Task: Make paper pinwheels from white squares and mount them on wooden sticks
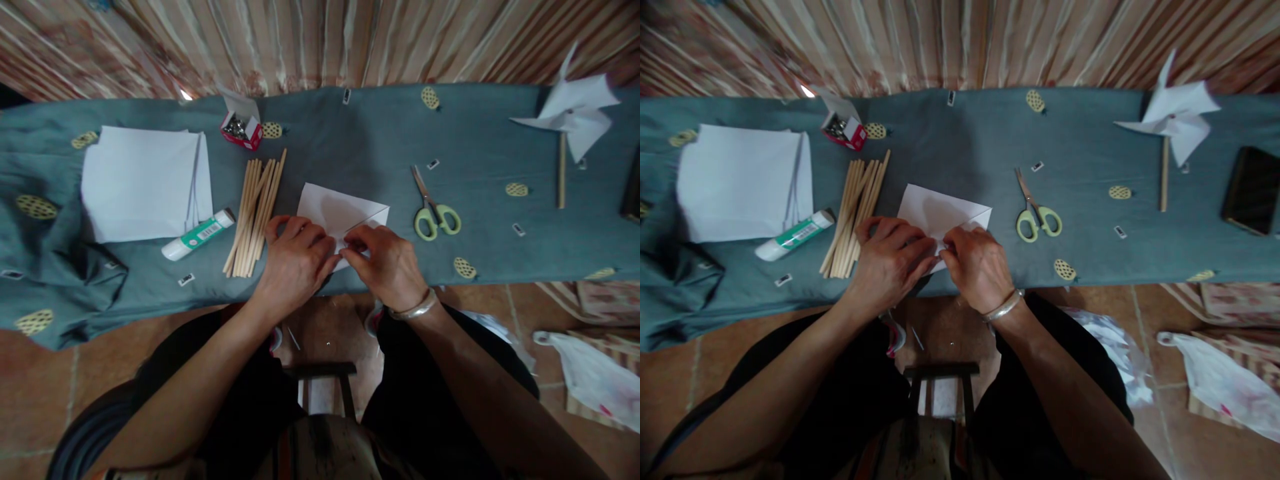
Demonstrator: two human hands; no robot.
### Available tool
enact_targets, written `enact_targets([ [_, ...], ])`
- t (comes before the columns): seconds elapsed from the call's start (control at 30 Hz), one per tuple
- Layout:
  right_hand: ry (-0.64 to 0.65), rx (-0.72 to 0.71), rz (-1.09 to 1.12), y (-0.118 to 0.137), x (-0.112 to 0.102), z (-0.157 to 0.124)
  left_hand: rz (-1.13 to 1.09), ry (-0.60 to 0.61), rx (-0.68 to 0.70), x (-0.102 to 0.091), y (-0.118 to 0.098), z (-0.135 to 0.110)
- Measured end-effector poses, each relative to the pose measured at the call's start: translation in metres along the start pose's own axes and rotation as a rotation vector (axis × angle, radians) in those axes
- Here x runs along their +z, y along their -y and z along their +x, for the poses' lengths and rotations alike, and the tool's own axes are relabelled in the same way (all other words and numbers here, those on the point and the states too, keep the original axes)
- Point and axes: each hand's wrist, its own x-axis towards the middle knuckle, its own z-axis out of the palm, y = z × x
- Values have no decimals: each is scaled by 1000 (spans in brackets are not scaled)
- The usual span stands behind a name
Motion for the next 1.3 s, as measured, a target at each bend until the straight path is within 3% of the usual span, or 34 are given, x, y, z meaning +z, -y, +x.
enact_targets([
  [0.33, 15, -70, 5, -4, 2, 1, 7, 1, 11, 2, 1, 0],
  [0.73, -62, -186, -38, -2, 3, -5, -16, 3, 5, 1, 1, 0],
  [1.3, -18, -205, -192, 2, 16, -18, -31, 0, 6, 0, 1, -1],
])
